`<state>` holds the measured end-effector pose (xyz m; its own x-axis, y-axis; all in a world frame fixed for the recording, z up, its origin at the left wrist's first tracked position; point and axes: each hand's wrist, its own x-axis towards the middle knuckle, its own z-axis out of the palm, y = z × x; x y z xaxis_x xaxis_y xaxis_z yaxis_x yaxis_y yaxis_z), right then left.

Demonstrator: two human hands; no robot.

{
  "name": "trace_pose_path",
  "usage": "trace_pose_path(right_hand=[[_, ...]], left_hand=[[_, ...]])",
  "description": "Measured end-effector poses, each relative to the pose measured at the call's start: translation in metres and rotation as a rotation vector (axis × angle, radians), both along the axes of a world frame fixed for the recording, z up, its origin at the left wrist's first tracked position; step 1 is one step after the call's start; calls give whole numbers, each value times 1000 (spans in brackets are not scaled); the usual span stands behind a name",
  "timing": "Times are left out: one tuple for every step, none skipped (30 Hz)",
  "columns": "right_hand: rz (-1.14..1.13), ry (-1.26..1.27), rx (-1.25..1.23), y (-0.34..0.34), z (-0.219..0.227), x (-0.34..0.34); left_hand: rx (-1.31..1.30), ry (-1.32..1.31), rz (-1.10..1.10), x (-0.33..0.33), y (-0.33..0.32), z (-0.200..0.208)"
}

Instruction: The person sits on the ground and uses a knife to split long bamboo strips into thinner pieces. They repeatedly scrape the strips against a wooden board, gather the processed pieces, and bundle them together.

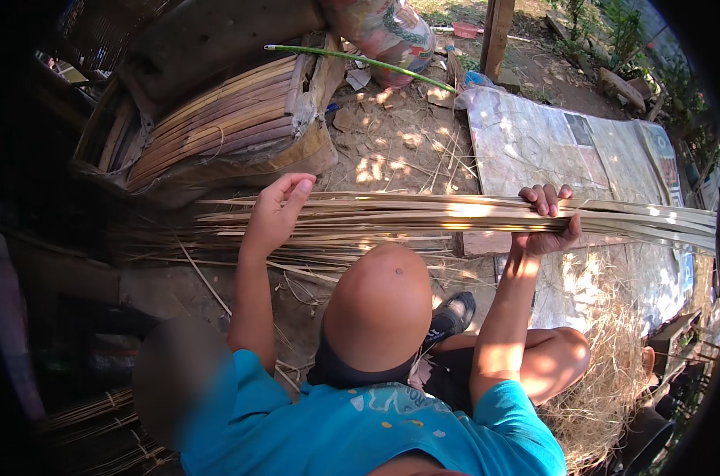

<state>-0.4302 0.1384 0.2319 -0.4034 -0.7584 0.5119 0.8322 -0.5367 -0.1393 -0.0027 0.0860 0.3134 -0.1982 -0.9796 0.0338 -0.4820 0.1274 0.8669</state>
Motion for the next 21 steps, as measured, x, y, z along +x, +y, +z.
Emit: trace_pose_path(right_hand=[[-13, -3, -22, 1, 1, -7], [9, -3, -54, 4, 2, -14], [31, -4, -86, 8, 3, -20], [29, 4, -99, 13, 3, -26], [16, -9, -80, 18, 5, -29], [2, -23, -62, 21, 6, -32], [-12, -37, -44, 23, 8, -35], [-55, -67, -6, 26, 10, -33], [-61, -76, 28, 28, 11, -35], [-52, -68, 13, 30, 10, -37], [-40, -61, -7, 30, 10, -37], [-49, -76, -6, 31, 11, -36], [-57, -91, -5, 32, 11, -34], [-64, -102, -2, 34, 12, -33], [-51, -94, -16, 35, 10, -33], [-36, -86, -30, 35, 7, -33], [-22, -75, -47, 34, 6, -34], [-16, -56, -59, 36, 6, -36], [-10, -38, -71, 38, 5, -38], [-3, -29, -89, 41, 8, -37], [-3, -33, -79, 41, 8, -38]], left_hand=[[-58, -45, -34, -3, -3, -4], [-111, -83, -71, -12, -5, -10], [-165, -122, -109, -22, -5, -15], [-131, -139, -115, -31, -2, -17], [-175, -180, -129, -35, -1, -23], [-219, -221, -143, -39, -2, -30], [-264, -262, -158, -43, -2, -35], [-266, -309, -159, -48, 2, -36], [-191, -265, -182, -51, 5, -41], [-115, -223, -203, -55, 7, -48], [-44, -182, -220, -58, 8, -55], [-86, -198, -203, -63, 12, -61], [-147, -200, -180, -66, 13, -68], [-206, -199, -157, -68, 15, -74], [-264, -198, -132, -70, 17, -79], [-298, -194, -96, -71, 19, -82], [-301, -251, -98, -74, 19, -83], [-305, -308, -99, -78, 19, -82], [-309, -365, -99, -79, 18, -81], [-256, -383, -113, -82, 18, -76], [-203, -401, -127, -85, 17, -69]])
